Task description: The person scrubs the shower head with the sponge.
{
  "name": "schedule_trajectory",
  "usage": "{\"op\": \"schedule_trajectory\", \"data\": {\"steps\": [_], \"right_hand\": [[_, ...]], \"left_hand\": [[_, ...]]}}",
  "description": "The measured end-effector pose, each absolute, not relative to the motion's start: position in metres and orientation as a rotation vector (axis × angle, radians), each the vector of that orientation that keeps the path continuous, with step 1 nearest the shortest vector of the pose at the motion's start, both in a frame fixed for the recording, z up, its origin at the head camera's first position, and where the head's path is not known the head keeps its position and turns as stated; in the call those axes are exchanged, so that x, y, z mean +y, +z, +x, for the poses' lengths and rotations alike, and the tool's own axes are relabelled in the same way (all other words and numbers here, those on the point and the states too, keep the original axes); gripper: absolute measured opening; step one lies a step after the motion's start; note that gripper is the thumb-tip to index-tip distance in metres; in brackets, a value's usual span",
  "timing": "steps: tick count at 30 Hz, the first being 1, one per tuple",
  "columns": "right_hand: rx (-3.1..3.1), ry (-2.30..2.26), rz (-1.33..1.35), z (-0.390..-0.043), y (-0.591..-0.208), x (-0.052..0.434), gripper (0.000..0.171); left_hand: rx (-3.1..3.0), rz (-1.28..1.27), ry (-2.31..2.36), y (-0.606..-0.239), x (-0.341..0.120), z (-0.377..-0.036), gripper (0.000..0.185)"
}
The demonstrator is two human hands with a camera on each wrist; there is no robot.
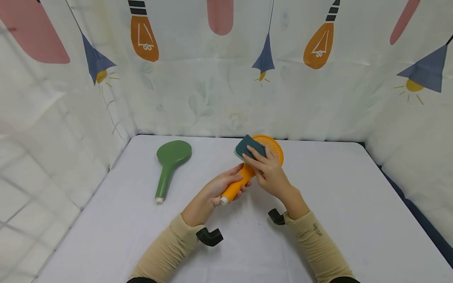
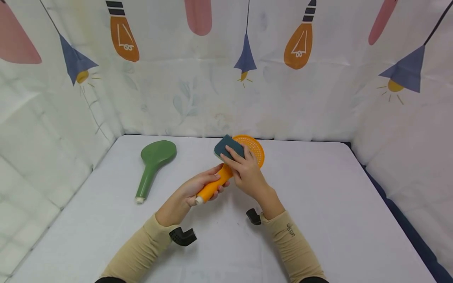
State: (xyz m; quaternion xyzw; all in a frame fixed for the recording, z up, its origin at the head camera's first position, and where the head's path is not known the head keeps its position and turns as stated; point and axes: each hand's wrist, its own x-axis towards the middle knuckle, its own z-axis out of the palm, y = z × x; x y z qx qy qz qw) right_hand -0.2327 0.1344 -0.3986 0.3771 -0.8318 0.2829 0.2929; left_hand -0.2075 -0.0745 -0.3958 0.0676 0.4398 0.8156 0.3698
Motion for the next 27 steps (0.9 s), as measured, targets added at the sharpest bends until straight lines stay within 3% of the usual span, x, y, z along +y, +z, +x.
{"op": "schedule_trajectory", "data": {"steps": [20, 27], "right_hand": [[-2.207, 0.869, 0.547, -0.254, -0.402, 0.175, 0.038], [-2.216, 0.835, 0.667, -0.248, -0.405, 0.155, 0.038]], "left_hand": [[1.207, 0.147, 2.110, -0.391, -0.074, -0.204, 0.059], [1.215, 0.119, 2.123, -0.391, -0.075, -0.205, 0.059]]}}
